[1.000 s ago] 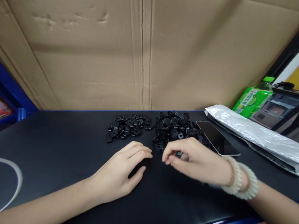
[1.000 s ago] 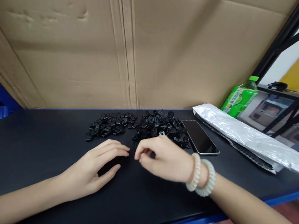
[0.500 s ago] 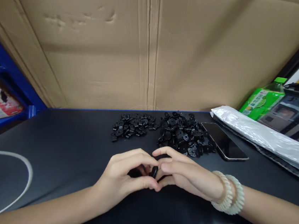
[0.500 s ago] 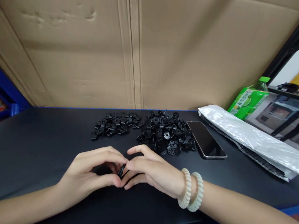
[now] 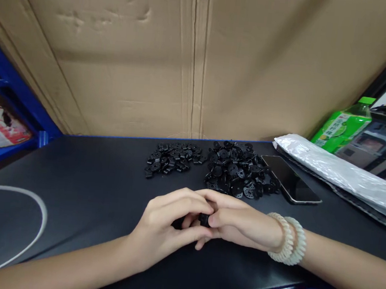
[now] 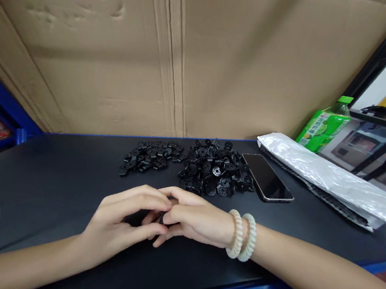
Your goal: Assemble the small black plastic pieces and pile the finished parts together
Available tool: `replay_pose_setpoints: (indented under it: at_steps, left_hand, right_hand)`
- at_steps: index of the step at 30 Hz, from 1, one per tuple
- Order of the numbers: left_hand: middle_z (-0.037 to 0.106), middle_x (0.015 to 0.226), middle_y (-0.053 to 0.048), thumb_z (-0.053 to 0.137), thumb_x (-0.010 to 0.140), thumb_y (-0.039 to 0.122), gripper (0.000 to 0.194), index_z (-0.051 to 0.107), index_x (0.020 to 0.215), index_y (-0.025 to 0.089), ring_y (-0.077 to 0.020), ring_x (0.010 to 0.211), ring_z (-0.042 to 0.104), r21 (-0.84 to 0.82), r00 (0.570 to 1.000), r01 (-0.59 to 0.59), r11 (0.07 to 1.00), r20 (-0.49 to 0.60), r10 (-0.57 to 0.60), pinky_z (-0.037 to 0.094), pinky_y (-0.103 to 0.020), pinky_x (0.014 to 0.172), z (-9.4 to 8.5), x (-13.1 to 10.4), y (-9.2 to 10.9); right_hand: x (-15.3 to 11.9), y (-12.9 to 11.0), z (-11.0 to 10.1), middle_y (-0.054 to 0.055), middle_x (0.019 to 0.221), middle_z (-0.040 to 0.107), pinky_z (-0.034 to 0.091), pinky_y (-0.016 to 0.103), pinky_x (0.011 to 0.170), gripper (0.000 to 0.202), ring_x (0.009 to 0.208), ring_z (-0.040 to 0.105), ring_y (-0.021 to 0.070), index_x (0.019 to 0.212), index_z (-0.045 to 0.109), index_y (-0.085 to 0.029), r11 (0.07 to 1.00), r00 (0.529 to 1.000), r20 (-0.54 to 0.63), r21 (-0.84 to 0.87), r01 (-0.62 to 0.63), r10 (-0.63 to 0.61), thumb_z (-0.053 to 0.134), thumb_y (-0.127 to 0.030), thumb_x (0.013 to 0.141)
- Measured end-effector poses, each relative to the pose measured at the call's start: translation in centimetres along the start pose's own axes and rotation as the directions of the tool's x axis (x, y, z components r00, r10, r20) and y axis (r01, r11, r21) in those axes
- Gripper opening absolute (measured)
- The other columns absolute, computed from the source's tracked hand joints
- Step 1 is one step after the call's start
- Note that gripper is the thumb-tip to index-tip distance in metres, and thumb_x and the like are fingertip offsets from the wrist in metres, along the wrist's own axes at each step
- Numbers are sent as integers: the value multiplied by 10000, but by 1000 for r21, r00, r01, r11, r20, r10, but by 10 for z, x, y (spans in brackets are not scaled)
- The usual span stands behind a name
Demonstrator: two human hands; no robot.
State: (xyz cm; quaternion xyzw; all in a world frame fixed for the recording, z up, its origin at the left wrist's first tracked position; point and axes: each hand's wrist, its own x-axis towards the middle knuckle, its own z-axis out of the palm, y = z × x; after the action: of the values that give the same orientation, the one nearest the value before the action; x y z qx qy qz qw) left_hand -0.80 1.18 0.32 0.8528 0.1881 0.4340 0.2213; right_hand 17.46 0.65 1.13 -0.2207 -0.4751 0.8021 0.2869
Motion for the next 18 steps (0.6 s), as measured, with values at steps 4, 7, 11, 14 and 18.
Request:
replay_pose_setpoints:
  at_steps: [4, 7, 11, 14, 18]
  left_hand:
    - [694, 888, -93, 769, 717, 118, 231, 691, 934, 119, -181, 775, 673, 0, 1000, 6, 1000, -29, -6, 549, -249, 697, 2, 1, 0]
    - [695, 888, -98, 772, 710, 110, 234, 698, 932, 113, -181, 774, 678, 4, 999, 9, 1000, -41, -9, 550, -246, 702, 4, 1, -1]
    - [706, 892, -98, 773, 705, 98, 239, 711, 935, 124, -175, 784, 666, 9, 999, 13, 1000, -44, -12, 545, -242, 699, 4, 2, -1]
    - [709, 895, -100, 769, 711, 101, 229, 717, 932, 127, -178, 800, 664, 9, 1000, 11, 1000, -24, -11, 542, -238, 696, 4, 3, 0]
    - [698, 854, -94, 768, 720, 134, 202, 712, 913, 117, -171, 726, 651, 15, 1000, 19, 1000, -10, -19, 537, -245, 648, 7, 3, 1]
  right_hand:
    - [2, -2, 1, 33, 900, 626, 460, 322, 756, 424, 816, 601, 148, 1041, 526, -160, 1000, 1000, -6, 25, 15, -15, 487, -34, 638]
    - [3, -3, 1, 33, 901, 627, 461, 316, 754, 459, 842, 602, 153, 1026, 529, -159, 999, 1000, 10, 35, 17, -18, 476, -2, 598]
    - [4, -3, 0, 26, 896, 609, 470, 355, 792, 413, 890, 603, 170, 981, 519, -165, 999, 1000, 14, 46, 6, -6, 473, -5, 604]
    - [5, -3, -1, 19, 879, 597, 469, 362, 801, 428, 894, 604, 173, 978, 505, -165, 999, 1000, 21, 43, 3, -4, 462, 4, 587]
    - [5, -2, -1, -3, 855, 576, 477, 336, 776, 453, 824, 602, 148, 947, 498, -168, 999, 1000, 13, 48, -23, 22, 443, 6, 532]
